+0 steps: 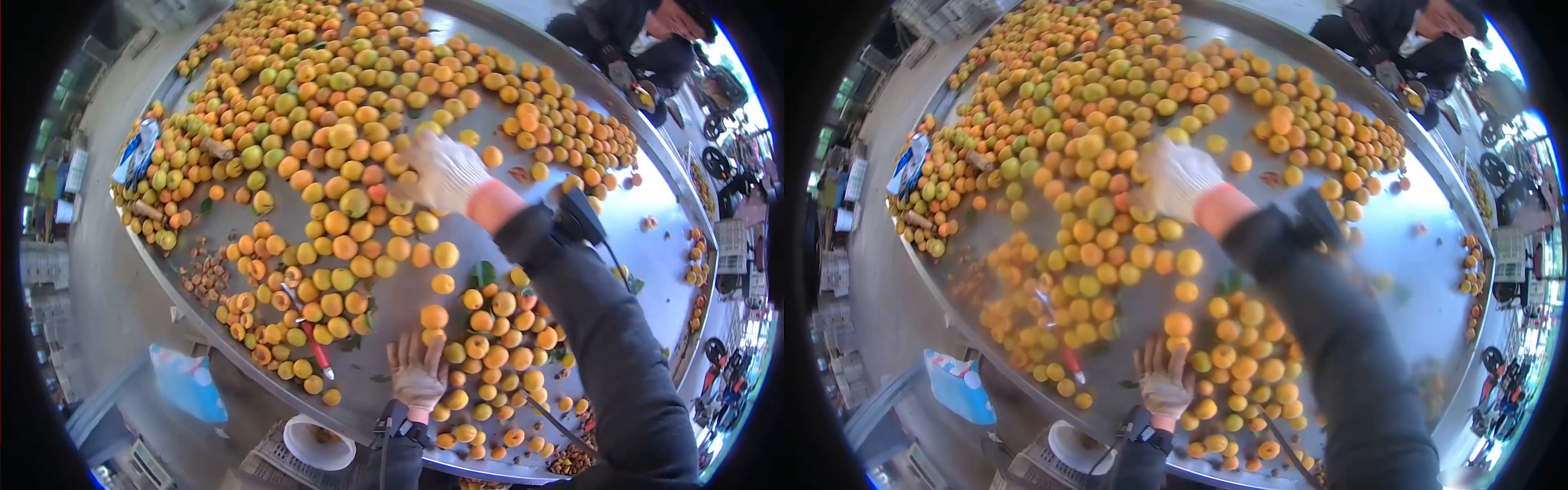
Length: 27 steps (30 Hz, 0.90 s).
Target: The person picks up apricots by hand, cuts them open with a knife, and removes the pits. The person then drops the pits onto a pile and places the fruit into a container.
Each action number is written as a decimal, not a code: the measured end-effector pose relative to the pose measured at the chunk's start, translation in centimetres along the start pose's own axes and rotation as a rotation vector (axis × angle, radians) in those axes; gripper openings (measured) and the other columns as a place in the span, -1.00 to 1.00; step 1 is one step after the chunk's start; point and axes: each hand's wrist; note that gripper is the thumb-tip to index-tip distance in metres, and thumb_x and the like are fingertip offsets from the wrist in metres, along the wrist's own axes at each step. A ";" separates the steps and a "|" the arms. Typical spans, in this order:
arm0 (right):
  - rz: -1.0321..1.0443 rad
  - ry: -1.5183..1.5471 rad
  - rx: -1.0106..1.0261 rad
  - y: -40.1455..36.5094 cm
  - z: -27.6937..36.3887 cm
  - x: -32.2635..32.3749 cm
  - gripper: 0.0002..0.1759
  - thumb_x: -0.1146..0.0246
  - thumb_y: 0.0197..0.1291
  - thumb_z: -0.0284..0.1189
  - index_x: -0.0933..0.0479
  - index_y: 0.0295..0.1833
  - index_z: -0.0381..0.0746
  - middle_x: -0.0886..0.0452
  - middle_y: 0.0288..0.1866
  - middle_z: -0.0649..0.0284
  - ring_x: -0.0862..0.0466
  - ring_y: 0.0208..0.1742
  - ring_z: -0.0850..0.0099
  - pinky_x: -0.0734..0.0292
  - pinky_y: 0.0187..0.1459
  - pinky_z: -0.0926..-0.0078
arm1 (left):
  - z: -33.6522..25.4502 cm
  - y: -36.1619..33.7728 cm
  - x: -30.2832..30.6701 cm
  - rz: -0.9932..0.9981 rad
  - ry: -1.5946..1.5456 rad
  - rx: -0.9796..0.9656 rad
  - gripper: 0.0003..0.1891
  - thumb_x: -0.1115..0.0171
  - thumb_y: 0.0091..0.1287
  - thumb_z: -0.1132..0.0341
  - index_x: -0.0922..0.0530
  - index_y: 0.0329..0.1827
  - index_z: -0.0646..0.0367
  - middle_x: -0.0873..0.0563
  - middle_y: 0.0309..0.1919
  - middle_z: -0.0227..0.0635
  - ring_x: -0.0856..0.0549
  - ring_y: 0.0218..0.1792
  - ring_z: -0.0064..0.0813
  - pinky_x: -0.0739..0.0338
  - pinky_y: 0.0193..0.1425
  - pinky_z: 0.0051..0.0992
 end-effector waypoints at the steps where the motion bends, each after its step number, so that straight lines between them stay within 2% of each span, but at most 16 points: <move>1: -0.101 0.058 -0.054 3.3 2.0 -0.6 -0.46 -0.31 0.08 0.02 -0.62 0.06 -0.11 -0.46 0.17 -0.01 -0.52 0.21 0.02 -0.50 0.11 0.08 | 0.2 -0.3 -0.5 -0.036 0.007 -0.008 -0.32 -0.31 0.13 0.11 -0.34 0.39 -0.24 -0.40 0.33 -0.03 -0.35 0.36 0.09 -0.14 0.42 0.21; 4: -0.119 -0.151 0.050 10.2 7.2 -2.4 -0.43 -0.33 0.06 0.03 -0.59 0.13 -0.04 -0.45 0.26 0.08 -0.51 0.26 0.06 -0.50 0.12 0.09 | 0.6 -0.3 -0.3 0.002 -0.041 -0.005 -0.31 -0.33 0.11 0.12 -0.34 0.39 -0.27 -0.38 0.34 -0.05 -0.33 0.38 0.05 -0.19 0.38 0.20; 6: 0.058 -0.284 -0.045 11.1 9.9 -3.1 -0.45 -0.33 0.07 0.02 -0.57 0.18 0.09 -0.39 0.38 0.20 -0.53 0.27 0.16 -0.50 0.13 0.08 | 1.0 -0.3 -0.4 -0.005 -0.029 0.012 -0.32 -0.32 0.13 0.12 -0.34 0.39 -0.28 -0.40 0.33 -0.06 -0.35 0.36 0.04 -0.21 0.36 0.18; 8: 0.089 -0.110 -0.025 11.3 9.8 -3.9 -0.39 -0.34 0.04 0.06 -0.54 0.19 0.02 -0.54 0.21 0.13 -0.59 0.19 0.18 -0.52 0.11 0.08 | 0.7 -0.4 -0.7 0.009 -0.066 0.014 -0.32 -0.32 0.14 0.12 -0.34 0.39 -0.29 -0.41 0.32 -0.07 -0.37 0.34 0.04 -0.23 0.34 0.17; 9: 0.044 -0.112 0.013 11.1 9.1 -4.0 -0.47 -0.30 0.06 0.09 -0.62 0.05 0.00 -0.60 0.11 0.13 -0.62 0.14 0.18 -0.55 0.04 0.08 | 0.7 -0.3 -0.6 -0.035 -0.080 0.007 -0.34 -0.31 0.16 0.13 -0.34 0.39 -0.30 -0.43 0.30 -0.08 -0.40 0.32 0.04 -0.24 0.34 0.16; 10: 0.059 -0.123 0.011 10.4 8.7 -4.4 -0.47 -0.30 0.06 0.09 -0.62 0.05 0.00 -0.60 0.11 0.13 -0.62 0.14 0.18 -0.55 0.04 0.08 | 0.7 -0.2 -0.4 -0.081 -0.091 -0.004 -0.35 -0.30 0.17 0.14 -0.34 0.39 -0.31 -0.44 0.29 -0.08 -0.42 0.30 0.03 -0.25 0.34 0.15; 12: 0.336 -0.305 0.041 7.8 8.0 -3.9 -0.54 -0.24 0.09 0.12 -0.68 -0.14 0.00 -0.62 -0.01 0.09 -0.66 0.02 0.12 -0.57 -0.08 0.05 | 0.8 -0.1 -0.5 -0.129 -0.101 -0.042 -0.35 -0.28 0.20 0.15 -0.33 0.40 -0.23 -0.47 0.26 -0.09 -0.47 0.26 0.03 -0.27 0.32 0.16; 14: 0.164 -0.295 0.190 2.1 6.1 -5.7 -0.54 -0.19 0.12 0.13 -0.70 -0.28 -0.02 -0.62 -0.14 0.09 -0.67 -0.12 0.08 -0.57 -0.18 0.07 | 0.7 -0.5 -0.9 -0.113 -0.084 0.023 -0.33 -0.28 0.21 0.14 -0.30 0.42 -0.07 -0.47 0.26 -0.04 -0.46 0.27 0.06 -0.28 0.32 0.17; 15: 0.250 -0.304 0.183 -0.5 5.7 -5.4 -0.54 -0.20 0.13 0.09 -0.70 -0.22 -0.06 -0.63 -0.11 0.09 -0.67 -0.05 0.08 -0.56 -0.10 0.05 | 0.5 -0.9 -1.1 -0.096 -0.074 0.064 -0.30 -0.31 0.20 0.13 -0.28 0.39 0.13 -0.46 0.26 0.01 -0.44 0.28 0.11 -0.29 0.32 0.16; 16: 0.330 -0.311 0.173 -2.9 5.4 -5.0 -0.54 -0.21 0.14 0.04 -0.71 -0.16 -0.11 -0.65 -0.08 0.08 -0.66 0.02 0.08 -0.55 -0.03 0.04 | 0.5 -0.8 -0.9 -0.095 -0.098 0.043 -0.30 -0.31 0.20 0.13 -0.28 0.39 0.13 -0.46 0.26 0.01 -0.44 0.28 0.11 -0.29 0.32 0.16; 19: 0.685 -0.446 0.274 -8.4 4.6 -2.4 -0.62 -0.25 0.09 -0.05 -0.69 -0.24 -0.14 -0.69 -0.19 0.04 -0.69 -0.06 0.03 -0.59 -0.11 0.03 | 0.5 -0.4 -0.5 -0.133 -0.175 0.049 -0.25 -0.29 0.23 0.00 -0.22 0.36 0.25 -0.40 0.27 0.01 -0.39 0.30 0.12 -0.29 0.32 0.16; 21: 0.337 -0.064 0.105 -6.4 2.3 -1.4 -0.56 -0.23 0.11 0.01 -0.64 -0.34 -0.19 -0.62 -0.34 0.10 -0.67 -0.26 0.07 -0.60 -0.23 0.13 | 0.4 -0.1 -0.3 -0.137 -0.161 0.024 -0.24 -0.28 0.23 -0.02 -0.21 0.36 0.24 -0.39 0.28 0.00 -0.37 0.31 0.11 -0.27 0.33 0.17; 22: 0.211 -0.049 -0.072 -3.6 3.0 1.4 -0.59 -0.21 0.15 -0.03 -0.63 -0.23 -0.19 -0.66 -0.30 0.09 -0.68 -0.22 0.05 -0.61 -0.18 0.15 | 0.3 -0.2 -0.1 -0.143 -0.144 0.007 -0.23 -0.27 0.24 -0.04 -0.20 0.37 0.23 -0.38 0.28 0.00 -0.36 0.32 0.11 -0.26 0.34 0.17; 25: -0.304 -0.237 -0.111 5.0 -2.1 -1.2 -0.52 -0.20 0.13 0.00 -0.64 -0.02 -0.13 -0.68 -0.13 0.06 -0.68 -0.11 0.03 -0.60 -0.09 0.11 | 0.4 -0.4 0.0 -0.092 -0.095 0.006 -0.25 -0.24 0.27 -0.08 -0.20 0.37 0.18 -0.38 0.29 0.00 -0.34 0.33 0.11 -0.22 0.37 0.18; 26: -0.223 -0.143 -0.253 5.9 -2.4 -1.7 -0.52 -0.19 0.15 0.00 -0.65 0.03 -0.08 -0.65 0.03 0.08 -0.64 0.03 0.03 -0.54 0.03 0.08 | 0.4 -0.5 0.1 -0.077 -0.087 -0.005 -0.25 -0.24 0.27 -0.08 -0.20 0.37 0.18 -0.38 0.29 0.00 -0.34 0.33 0.11 -0.22 0.37 0.18; 27: -0.098 -0.188 -0.271 5.9 -1.2 -1.7 -0.55 -0.19 0.15 0.00 -0.66 0.00 -0.06 -0.62 0.05 0.11 -0.62 0.06 0.03 -0.51 0.07 0.07 | 0.4 -0.3 0.1 -0.082 -0.076 0.010 -0.26 -0.24 0.27 -0.08 -0.21 0.37 0.15 -0.38 0.29 0.00 -0.34 0.33 0.11 -0.21 0.38 0.18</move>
Point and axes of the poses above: each hand's wrist, its own y-axis towards the middle knuckle, its own x-axis out of the back of the hand, z = x × y
